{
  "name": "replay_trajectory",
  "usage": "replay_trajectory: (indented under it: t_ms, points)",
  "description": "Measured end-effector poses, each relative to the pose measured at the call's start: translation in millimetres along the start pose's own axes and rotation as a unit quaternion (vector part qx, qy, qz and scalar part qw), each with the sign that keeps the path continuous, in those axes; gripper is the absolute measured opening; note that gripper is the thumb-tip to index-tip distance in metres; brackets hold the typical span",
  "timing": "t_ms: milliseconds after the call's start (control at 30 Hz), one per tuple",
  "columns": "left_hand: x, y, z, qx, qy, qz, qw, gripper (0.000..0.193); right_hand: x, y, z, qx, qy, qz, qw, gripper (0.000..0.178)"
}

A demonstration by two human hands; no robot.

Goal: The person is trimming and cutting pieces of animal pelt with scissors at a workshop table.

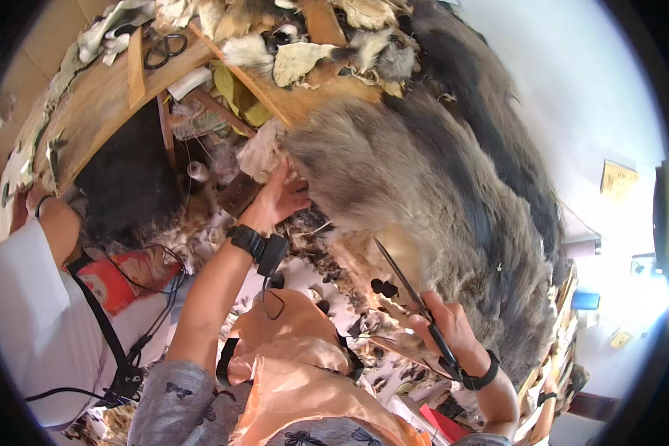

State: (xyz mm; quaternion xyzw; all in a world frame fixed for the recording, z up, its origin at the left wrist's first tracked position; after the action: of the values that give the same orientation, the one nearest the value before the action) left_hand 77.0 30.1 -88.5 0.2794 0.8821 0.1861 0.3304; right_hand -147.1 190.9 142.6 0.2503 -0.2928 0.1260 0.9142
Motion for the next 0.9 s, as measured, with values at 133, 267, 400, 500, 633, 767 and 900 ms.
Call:
replay_trajectory:
  t_ms: [133, 267, 400, 500, 633, 767, 900]
  points:
    - [10.9, -0.1, -29.0, 0.083, 0.100, -0.017, 0.991, 0.074, -22.0, 31.2, -9.4, -0.030, -0.013, -0.030, 0.999, 0.036]
    - [-30.7, 27.8, -22.3, 0.144, 0.095, -0.184, 0.968, 0.027, -35.4, 45.6, -18.5, -0.036, -0.019, -0.053, 0.998, 0.036]
    - [-67.3, 68.7, -44.6, 0.164, 0.081, -0.257, 0.949, 0.019, -50.0, 47.8, -35.5, -0.070, -0.033, -0.042, 0.996, 0.035]
    - [-87.3, 85.3, -54.0, 0.166, 0.068, -0.274, 0.945, 0.023, -50.5, 39.5, -48.7, -0.035, -0.033, -0.052, 0.998, 0.034]
    - [-104.3, 87.1, -20.8, 0.065, -0.073, -0.316, 0.944, 0.025, -54.1, 39.0, -58.4, -0.057, -0.039, -0.036, 0.997, 0.034]
    - [-106.6, 97.2, -14.8, -0.144, -0.325, -0.361, 0.862, 0.025, -70.0, 49.6, -65.4, -0.064, -0.060, -0.045, 0.995, 0.036]
    - [-109.7, 99.3, -13.0, -0.159, -0.322, -0.331, 0.872, 0.036, -82.5, 63.8, -74.2, -0.122, -0.073, -0.055, 0.988, 0.048]
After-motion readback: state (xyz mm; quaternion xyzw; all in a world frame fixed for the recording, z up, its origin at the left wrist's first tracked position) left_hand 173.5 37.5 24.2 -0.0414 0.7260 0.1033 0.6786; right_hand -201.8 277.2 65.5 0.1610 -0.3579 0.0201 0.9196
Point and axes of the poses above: each hand's wrist, its own y-axis away from the middle knuckle, its own z-axis out of the back of the hand, x = y × z, the point moved 9 cm from there along -y, towards the middle knuckle, and after that the axes turned 6 degrees about x, right-handed, at the moved point
